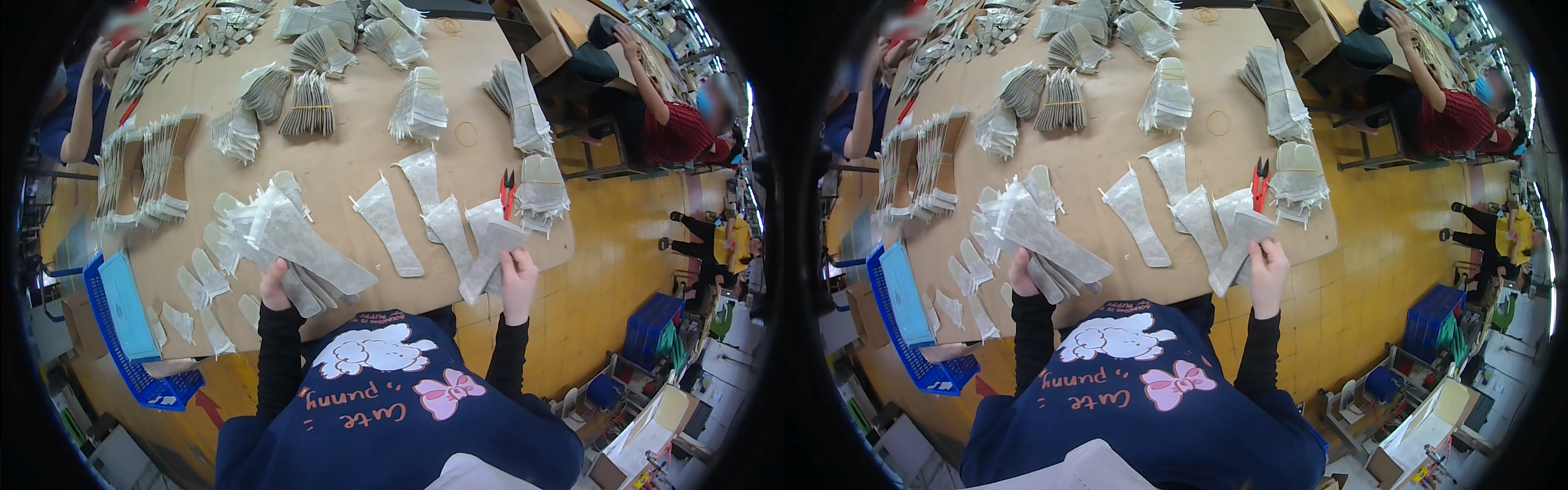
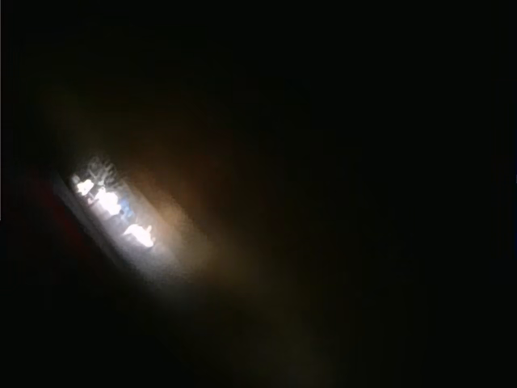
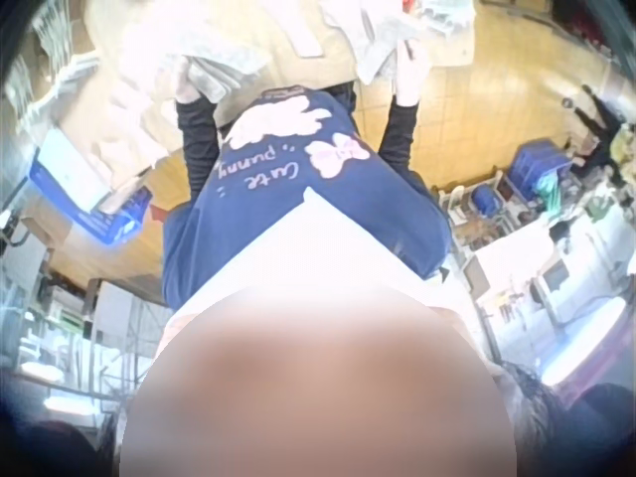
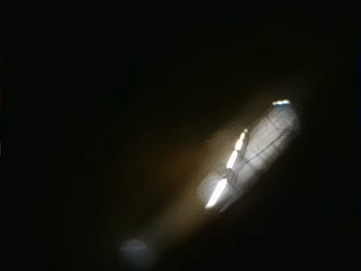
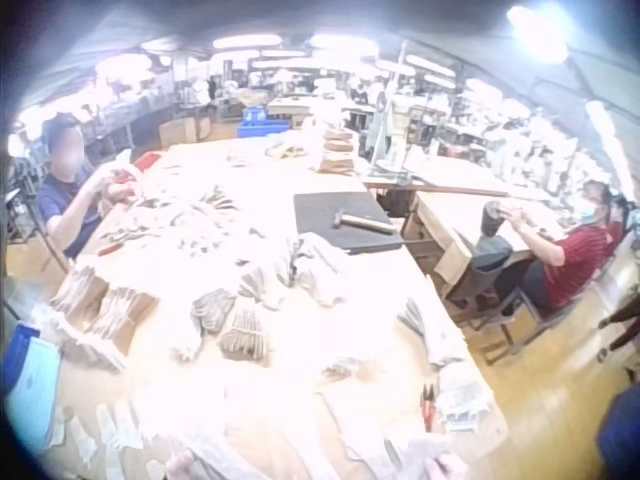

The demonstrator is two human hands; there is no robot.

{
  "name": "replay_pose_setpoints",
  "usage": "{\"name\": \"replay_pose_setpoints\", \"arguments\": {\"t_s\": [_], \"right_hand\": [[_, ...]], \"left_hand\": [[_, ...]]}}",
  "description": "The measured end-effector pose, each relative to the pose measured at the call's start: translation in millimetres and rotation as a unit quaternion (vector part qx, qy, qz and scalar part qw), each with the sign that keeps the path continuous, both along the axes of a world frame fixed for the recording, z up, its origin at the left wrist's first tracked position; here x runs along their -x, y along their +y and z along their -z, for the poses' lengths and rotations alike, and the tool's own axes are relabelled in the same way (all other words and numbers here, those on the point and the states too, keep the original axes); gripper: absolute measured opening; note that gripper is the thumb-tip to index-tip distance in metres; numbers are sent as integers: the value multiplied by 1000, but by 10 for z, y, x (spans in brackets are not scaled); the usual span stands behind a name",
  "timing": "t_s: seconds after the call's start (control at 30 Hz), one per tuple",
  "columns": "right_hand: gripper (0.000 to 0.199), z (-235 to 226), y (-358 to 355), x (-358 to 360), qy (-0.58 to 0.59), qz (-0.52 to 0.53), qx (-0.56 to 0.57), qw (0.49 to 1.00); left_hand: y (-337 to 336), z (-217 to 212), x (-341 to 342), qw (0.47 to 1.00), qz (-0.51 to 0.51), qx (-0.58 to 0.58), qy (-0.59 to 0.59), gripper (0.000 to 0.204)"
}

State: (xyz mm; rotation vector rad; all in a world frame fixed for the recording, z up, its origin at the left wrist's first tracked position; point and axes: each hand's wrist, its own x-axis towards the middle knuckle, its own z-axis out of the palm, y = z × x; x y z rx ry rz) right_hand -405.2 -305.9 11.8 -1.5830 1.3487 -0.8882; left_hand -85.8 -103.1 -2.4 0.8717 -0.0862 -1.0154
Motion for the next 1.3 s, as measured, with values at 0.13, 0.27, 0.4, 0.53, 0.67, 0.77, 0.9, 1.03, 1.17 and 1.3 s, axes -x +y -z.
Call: {"name": "replay_pose_setpoints", "arguments": {"t_s": [0.13,0.27,0.4,0.53,0.67,0.77,0.9,1.03,1.17,1.3], "right_hand": [[11,-25,-33,-7,147,-12,109,983],[10,-245,172,-68,-88,-9,-58,994],[17,-230,291,-570,-10,-238,-61,969],[38,-166,446,-1126,123,-259,161,944],[39,-317,512,-1200,16,-259,-72,963],[29,-376,485,-1242,-101,-363,-83,923],[29,-405,472,-1257,-216,-364,-182,888],[29,-440,478,-1214,-265,-331,-252,870],[27,-451,488,-1185,-152,-371,-208,892],[27,-450,502,-1123,-355,-203,-212,888]], "left_hand": [[-62,-40,66,1000,15,3,20,60],[-112,-100,53,999,23,-18,21,59],[-197,-137,79,998,33,-39,34,59],[-205,-163,181,999,37,-26,-6,52],[-221,-170,310,993,59,-57,-88,48],[-283,-190,397,988,115,-68,-75,45],[-291,-274,417,980,143,-73,-119,44],[-288,-316,401,973,156,-97,-141,45],[-306,-302,485,992,127,1,20,51],[-330,-288,466,982,142,71,99,61]]}}
